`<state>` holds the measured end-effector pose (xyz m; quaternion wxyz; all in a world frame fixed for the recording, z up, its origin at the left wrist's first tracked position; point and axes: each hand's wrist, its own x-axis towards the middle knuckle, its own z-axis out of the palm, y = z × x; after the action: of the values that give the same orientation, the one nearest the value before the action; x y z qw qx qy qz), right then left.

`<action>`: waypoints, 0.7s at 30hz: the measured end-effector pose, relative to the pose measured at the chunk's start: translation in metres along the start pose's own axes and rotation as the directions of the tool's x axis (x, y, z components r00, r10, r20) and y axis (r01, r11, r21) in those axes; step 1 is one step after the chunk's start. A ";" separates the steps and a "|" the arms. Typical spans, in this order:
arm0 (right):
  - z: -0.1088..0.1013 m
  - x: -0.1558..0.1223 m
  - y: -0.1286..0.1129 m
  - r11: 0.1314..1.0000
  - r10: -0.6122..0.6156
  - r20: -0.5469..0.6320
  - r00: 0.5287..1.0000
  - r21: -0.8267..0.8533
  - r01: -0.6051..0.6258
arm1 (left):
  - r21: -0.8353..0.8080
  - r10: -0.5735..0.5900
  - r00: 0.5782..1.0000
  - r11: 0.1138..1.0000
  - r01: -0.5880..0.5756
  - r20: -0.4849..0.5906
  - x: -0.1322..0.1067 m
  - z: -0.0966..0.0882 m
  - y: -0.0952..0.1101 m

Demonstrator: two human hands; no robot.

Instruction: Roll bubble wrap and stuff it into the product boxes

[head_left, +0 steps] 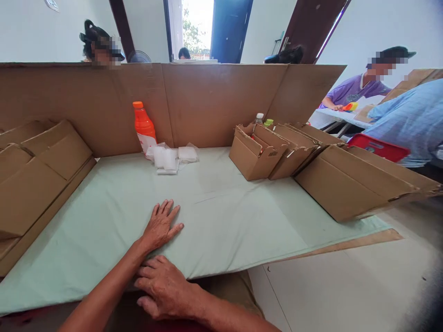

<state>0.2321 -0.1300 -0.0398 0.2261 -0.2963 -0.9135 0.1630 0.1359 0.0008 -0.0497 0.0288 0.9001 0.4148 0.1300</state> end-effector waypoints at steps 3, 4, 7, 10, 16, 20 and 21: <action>0.003 -0.016 -0.006 0.949 0.126 -0.058 0.990 0.297 -0.103 | 0.003 -0.005 1.000 1.000 0.005 0.010 -0.007 0.000 0.011; 0.003 -0.020 -0.006 0.905 0.175 -0.073 0.982 0.404 -0.131 | 0.003 -0.006 1.000 1.000 0.006 0.011 -0.008 0.000 0.013; -0.006 -0.024 -0.003 0.668 0.308 -0.050 0.950 0.723 -0.178 | -0.001 -0.004 1.000 1.000 0.004 0.003 -0.010 -0.001 0.018; -0.019 -0.022 0.004 0.370 0.380 0.043 0.924 0.908 -0.195 | 0.002 0.000 1.000 1.000 0.000 -0.005 -0.010 -0.001 0.018; -0.028 -0.019 0.004 0.208 0.432 0.089 0.897 0.958 -0.195 | 0.035 -0.002 1.000 0.999 0.001 0.012 -0.011 -0.002 0.016; -0.025 -0.024 -0.001 0.272 0.409 0.158 0.899 0.919 -0.286 | 0.021 -0.032 0.998 0.999 0.031 0.048 -0.005 -0.005 0.022; -0.026 -0.027 -0.002 0.286 0.400 0.188 0.897 0.904 -0.317 | 0.012 -0.026 0.998 1.000 0.025 0.061 0.000 -0.006 0.026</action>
<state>0.2635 -0.1442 -0.0254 0.3430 -0.3229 -0.5666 0.6761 0.1532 -0.0162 -0.0399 0.0379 0.8984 0.4260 0.0997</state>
